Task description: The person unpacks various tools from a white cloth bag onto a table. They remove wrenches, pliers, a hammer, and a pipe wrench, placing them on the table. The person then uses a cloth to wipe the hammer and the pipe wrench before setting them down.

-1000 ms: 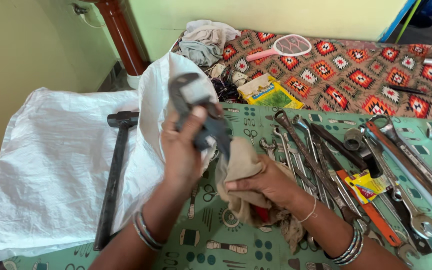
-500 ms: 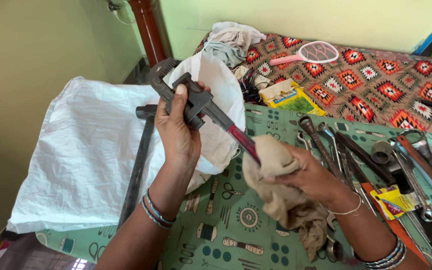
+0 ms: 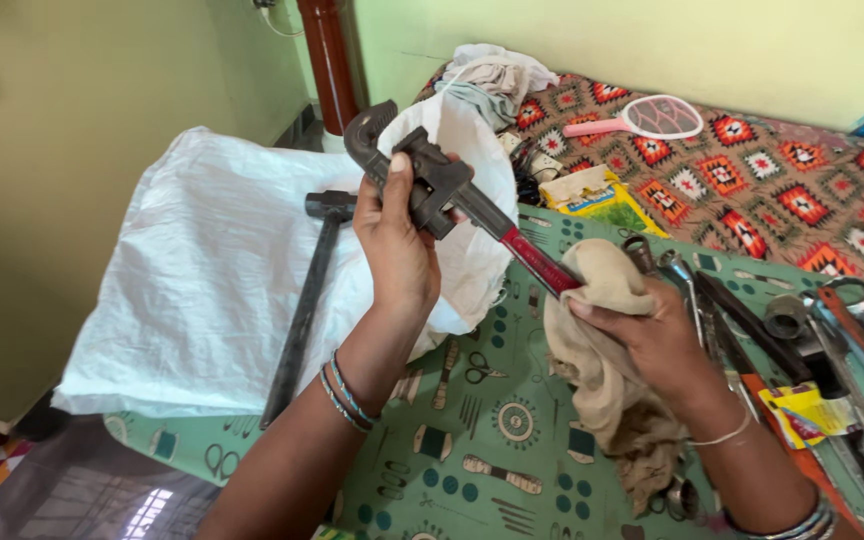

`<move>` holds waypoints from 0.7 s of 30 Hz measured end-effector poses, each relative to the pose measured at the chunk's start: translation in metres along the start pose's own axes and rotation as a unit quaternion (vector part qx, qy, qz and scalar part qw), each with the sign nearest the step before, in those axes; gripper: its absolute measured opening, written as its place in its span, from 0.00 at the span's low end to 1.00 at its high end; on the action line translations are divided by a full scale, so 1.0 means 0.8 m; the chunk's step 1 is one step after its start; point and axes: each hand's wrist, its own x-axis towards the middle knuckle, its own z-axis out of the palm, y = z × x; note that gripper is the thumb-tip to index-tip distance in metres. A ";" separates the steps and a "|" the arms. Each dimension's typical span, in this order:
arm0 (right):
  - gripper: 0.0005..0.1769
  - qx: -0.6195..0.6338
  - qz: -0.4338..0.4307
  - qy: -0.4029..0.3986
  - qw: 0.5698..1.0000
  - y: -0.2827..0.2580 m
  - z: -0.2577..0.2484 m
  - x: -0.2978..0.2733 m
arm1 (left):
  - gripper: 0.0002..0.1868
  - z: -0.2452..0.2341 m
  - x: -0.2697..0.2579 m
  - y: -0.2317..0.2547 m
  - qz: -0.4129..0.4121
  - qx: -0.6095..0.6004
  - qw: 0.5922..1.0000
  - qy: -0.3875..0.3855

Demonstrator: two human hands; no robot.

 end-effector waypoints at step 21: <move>0.38 -0.292 0.113 -0.237 0.920 -0.043 -0.005 0.010 | 0.11 -0.159 0.091 0.141 -0.072 0.173 0.981 0.054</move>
